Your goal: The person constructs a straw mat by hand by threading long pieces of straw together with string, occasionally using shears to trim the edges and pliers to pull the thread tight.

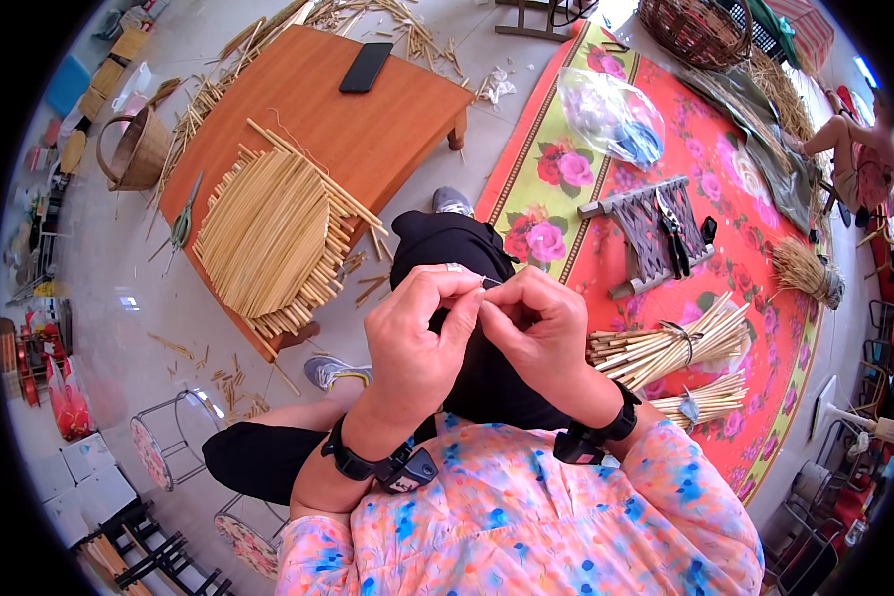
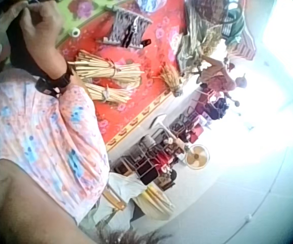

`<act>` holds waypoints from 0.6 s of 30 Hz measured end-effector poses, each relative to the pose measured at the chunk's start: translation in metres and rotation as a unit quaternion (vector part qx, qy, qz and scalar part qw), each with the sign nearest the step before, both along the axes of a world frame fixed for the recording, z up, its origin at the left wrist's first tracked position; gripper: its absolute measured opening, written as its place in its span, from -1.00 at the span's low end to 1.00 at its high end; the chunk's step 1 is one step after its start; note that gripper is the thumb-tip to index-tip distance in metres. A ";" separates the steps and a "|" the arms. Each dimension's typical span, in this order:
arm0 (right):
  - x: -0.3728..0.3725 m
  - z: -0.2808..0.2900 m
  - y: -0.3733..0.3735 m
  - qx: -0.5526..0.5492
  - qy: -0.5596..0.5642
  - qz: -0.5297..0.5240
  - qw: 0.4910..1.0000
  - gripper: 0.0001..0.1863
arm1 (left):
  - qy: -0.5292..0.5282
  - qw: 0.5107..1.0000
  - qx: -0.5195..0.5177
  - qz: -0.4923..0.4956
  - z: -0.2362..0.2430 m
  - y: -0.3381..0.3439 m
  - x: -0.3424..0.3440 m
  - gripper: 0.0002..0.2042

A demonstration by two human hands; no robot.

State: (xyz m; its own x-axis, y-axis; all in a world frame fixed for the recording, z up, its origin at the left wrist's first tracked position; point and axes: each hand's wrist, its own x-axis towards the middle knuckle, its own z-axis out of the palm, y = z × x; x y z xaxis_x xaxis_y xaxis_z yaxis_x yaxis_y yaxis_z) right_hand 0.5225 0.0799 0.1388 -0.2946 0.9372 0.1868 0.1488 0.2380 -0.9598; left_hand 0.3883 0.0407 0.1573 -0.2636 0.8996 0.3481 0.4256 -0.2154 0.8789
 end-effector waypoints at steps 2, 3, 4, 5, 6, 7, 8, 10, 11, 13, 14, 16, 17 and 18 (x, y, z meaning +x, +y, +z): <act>0.000 0.000 0.000 -0.010 0.010 0.001 1.000 -0.93 | -0.008 1.000 -0.005 0.000 0.000 0.000 0.000 -0.90; -0.001 0.000 0.000 -0.015 0.014 0.001 1.000 -0.93 | -0.012 1.000 -0.007 0.000 0.000 -0.001 0.000 -0.90; -0.001 0.000 0.000 -0.015 0.016 0.001 1.000 -0.94 | -0.020 1.000 -0.001 0.003 -0.001 -0.001 0.000 -0.90; -0.001 -0.001 0.000 -0.015 0.017 0.001 1.000 -0.94 | -0.027 1.000 0.004 0.006 -0.003 -0.001 0.001 -0.90; 0.000 -0.001 0.000 -0.015 0.018 0.001 1.000 -0.94 | -0.035 0.999 0.010 0.010 -0.004 -0.002 0.002 -0.90; -0.001 -0.001 0.000 -0.017 0.019 0.001 1.000 -0.94 | -0.032 0.999 0.010 0.010 -0.003 -0.002 0.001 -0.90; -0.001 0.000 0.000 -0.019 0.020 0.001 1.000 -0.94 | -0.029 0.999 0.010 0.011 -0.002 -0.002 0.001 -0.89; -0.001 0.000 0.000 -0.019 0.018 0.001 1.000 -0.94 | -0.021 1.000 0.011 0.011 -0.001 -0.002 0.001 -0.89; -0.001 0.000 0.000 -0.018 0.015 0.002 1.000 -0.94 | -0.015 1.000 0.012 0.010 0.000 -0.002 0.001 -0.89; -0.001 0.001 0.000 -0.015 0.013 0.002 1.000 -0.94 | -0.005 1.000 0.013 0.010 0.000 -0.002 0.000 -0.88; -0.001 0.001 0.000 -0.013 0.013 0.002 1.000 -0.94 | 0.000 1.000 0.013 0.009 0.000 -0.002 0.000 -0.88; -0.001 0.001 0.000 -0.012 0.014 0.001 1.000 -0.94 | 0.003 1.000 0.014 0.009 -0.001 -0.001 0.000 -0.88; -0.002 0.001 -0.001 -0.011 0.015 -0.001 1.000 -0.94 | 0.002 1.000 0.014 0.009 0.000 -0.001 0.000 -0.88; -0.002 0.000 -0.001 -0.011 0.016 -0.002 1.000 -0.93 | 0.001 1.000 0.014 0.009 0.000 -0.001 0.000 -0.88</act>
